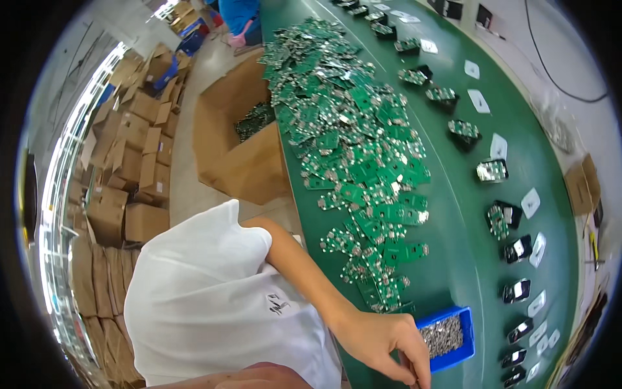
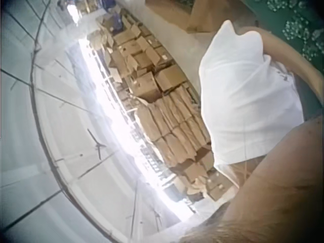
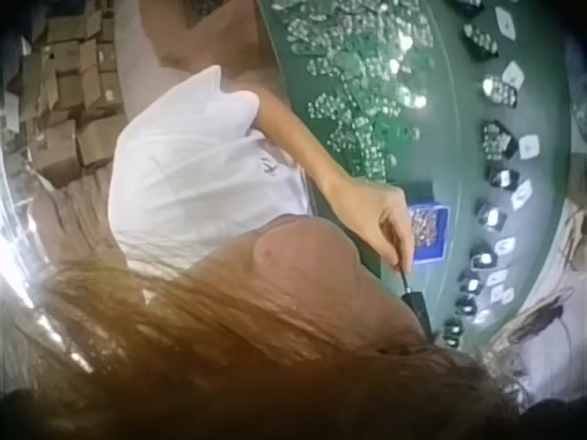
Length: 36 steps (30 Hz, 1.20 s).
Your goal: Assembling electronic components and securing them with screws on printed circuit boards at a manual assembly station.
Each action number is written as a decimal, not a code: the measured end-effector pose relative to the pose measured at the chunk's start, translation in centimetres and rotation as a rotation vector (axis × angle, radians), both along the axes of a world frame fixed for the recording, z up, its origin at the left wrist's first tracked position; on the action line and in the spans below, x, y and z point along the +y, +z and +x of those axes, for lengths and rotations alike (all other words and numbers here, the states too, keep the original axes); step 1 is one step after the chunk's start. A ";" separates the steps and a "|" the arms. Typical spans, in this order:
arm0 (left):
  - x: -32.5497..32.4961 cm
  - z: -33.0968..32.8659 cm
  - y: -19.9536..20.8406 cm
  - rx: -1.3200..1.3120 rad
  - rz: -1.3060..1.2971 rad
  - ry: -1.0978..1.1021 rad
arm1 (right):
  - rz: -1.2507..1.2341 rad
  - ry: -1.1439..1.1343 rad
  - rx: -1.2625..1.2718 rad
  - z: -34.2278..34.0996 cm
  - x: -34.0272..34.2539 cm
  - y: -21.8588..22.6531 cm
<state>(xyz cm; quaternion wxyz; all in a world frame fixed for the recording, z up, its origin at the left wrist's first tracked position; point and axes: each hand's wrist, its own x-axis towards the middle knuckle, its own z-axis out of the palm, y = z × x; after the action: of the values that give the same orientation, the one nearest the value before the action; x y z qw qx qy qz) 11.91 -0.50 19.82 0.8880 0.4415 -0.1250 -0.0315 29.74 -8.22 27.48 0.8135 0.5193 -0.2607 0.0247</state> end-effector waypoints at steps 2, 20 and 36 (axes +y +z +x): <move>1.0 -0.1 0.0 -0.243 0.332 0.200 | 0.027 0.043 -0.019 0.5 1.8 -0.3; 13.0 5.3 -4.4 -0.293 1.536 0.314 | 0.059 0.073 -0.142 1.3 5.0 1.0; 14.8 5.8 -4.4 -0.410 1.629 0.437 | -0.483 -0.674 -0.206 -4.8 -15.0 5.7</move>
<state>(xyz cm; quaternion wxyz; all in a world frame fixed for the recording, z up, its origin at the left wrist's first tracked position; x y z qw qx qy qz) 17.73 14.33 15.39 0.2412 0.9509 -0.1336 0.1402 24.96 -23.20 33.22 0.8440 0.1942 -0.4826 -0.1305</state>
